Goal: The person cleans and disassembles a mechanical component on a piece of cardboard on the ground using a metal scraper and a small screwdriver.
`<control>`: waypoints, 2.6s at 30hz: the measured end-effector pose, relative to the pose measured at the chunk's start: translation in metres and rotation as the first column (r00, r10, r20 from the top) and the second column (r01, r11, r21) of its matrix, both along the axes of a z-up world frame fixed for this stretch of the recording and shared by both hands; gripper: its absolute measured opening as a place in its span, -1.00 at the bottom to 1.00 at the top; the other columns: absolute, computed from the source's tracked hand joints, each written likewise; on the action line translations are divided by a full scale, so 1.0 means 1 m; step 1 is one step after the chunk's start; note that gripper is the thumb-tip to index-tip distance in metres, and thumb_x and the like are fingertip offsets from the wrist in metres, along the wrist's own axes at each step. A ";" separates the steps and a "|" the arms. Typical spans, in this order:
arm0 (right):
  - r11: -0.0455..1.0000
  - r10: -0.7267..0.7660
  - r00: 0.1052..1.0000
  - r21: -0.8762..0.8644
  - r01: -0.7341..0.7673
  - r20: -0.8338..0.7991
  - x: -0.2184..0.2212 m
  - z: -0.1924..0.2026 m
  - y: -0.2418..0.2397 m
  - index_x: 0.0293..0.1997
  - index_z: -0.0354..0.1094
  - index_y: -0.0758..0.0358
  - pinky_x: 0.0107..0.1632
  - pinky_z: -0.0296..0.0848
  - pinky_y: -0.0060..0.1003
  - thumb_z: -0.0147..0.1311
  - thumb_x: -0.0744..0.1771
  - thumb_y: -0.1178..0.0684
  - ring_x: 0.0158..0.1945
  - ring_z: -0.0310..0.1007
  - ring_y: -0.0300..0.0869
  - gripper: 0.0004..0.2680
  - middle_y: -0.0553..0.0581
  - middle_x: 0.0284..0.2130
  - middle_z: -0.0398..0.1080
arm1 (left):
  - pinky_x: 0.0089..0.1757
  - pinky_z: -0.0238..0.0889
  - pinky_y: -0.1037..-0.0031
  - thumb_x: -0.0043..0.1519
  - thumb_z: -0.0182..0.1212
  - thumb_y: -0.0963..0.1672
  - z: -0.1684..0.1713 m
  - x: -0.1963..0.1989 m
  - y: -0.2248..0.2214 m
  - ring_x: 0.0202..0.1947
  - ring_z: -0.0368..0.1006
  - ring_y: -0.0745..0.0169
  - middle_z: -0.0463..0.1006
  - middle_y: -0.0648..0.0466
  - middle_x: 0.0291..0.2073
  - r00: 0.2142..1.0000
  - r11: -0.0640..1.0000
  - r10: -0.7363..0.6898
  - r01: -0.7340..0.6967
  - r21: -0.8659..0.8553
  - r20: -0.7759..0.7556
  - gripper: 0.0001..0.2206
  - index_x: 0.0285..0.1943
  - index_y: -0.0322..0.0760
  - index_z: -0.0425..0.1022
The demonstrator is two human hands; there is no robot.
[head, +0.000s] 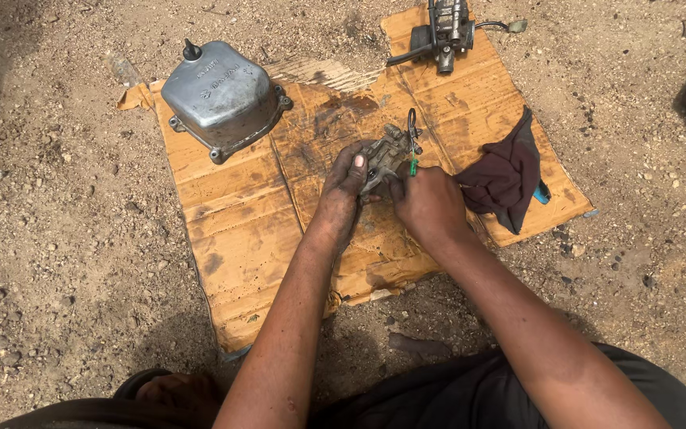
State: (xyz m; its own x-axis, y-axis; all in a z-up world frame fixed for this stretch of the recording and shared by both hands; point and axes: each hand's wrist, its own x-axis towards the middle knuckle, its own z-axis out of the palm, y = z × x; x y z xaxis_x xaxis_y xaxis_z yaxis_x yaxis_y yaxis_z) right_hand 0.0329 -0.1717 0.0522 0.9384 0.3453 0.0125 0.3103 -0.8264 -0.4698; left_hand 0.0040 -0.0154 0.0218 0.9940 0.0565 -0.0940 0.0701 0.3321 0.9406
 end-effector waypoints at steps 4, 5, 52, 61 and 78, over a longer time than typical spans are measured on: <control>0.971 0.070 0.980 -0.237 -0.024 0.187 -0.003 -0.003 0.006 -0.47 0.49 0.43 -0.32 0.56 0.01 0.16 0.26 0.22 -0.44 0.58 0.14 -0.91 0.41 -0.57 0.46 | -0.04 0.35 0.37 0.43 -0.10 0.02 0.004 0.002 -0.008 0.03 0.46 0.27 0.53 0.06 0.12 1.000 0.986 0.018 -0.015 0.164 -0.017 -0.61 0.38 -0.12 0.34; 0.964 0.078 0.975 -0.267 -0.020 0.210 -0.004 -0.003 0.007 -0.46 0.49 0.43 -0.31 0.57 0.02 0.13 0.27 0.26 -0.42 0.59 0.15 -0.91 0.42 -0.56 0.46 | -0.06 0.35 0.37 0.43 -0.11 0.02 0.004 0.003 -0.009 0.01 0.45 0.25 0.54 0.04 0.10 0.999 0.988 0.017 -0.013 0.156 -0.028 -0.60 0.38 -0.12 0.35; 0.991 -0.081 0.984 0.090 0.096 -0.158 -0.002 -0.013 0.008 -0.29 0.53 0.31 -0.26 0.49 0.08 0.13 0.35 0.00 -0.43 0.55 0.15 -0.83 0.34 -0.53 0.49 | 0.01 0.29 0.33 0.46 -0.12 -0.02 -0.021 -0.007 -0.025 0.05 0.42 0.22 0.50 0.03 0.11 0.984 0.978 0.175 -0.175 -0.110 -0.012 -0.68 0.31 -0.14 0.37; 0.952 -0.153 0.924 0.197 0.232 -0.350 0.009 -0.019 0.003 -0.25 0.50 0.32 -0.25 0.53 0.03 0.12 0.34 0.04 -0.42 0.61 0.07 -0.85 0.30 -0.52 0.52 | 0.06 0.30 0.34 0.45 -0.11 -0.03 -0.016 0.001 -0.033 0.02 0.40 0.22 0.48 0.01 0.12 0.986 0.978 0.166 -0.160 -0.136 0.033 -0.66 0.34 -0.14 0.37; 0.999 -0.001 0.999 -0.052 0.004 0.051 -0.003 -0.023 0.004 -0.28 0.51 0.33 -0.19 0.50 0.03 0.15 0.30 0.11 -0.35 0.56 0.12 -0.90 0.38 -0.44 0.51 | 0.06 0.33 0.30 0.44 -0.09 -0.02 -0.015 0.003 -0.034 0.07 0.42 0.16 0.50 -0.02 0.13 0.984 0.969 0.174 -0.165 -0.185 0.034 -0.62 0.36 -0.22 0.36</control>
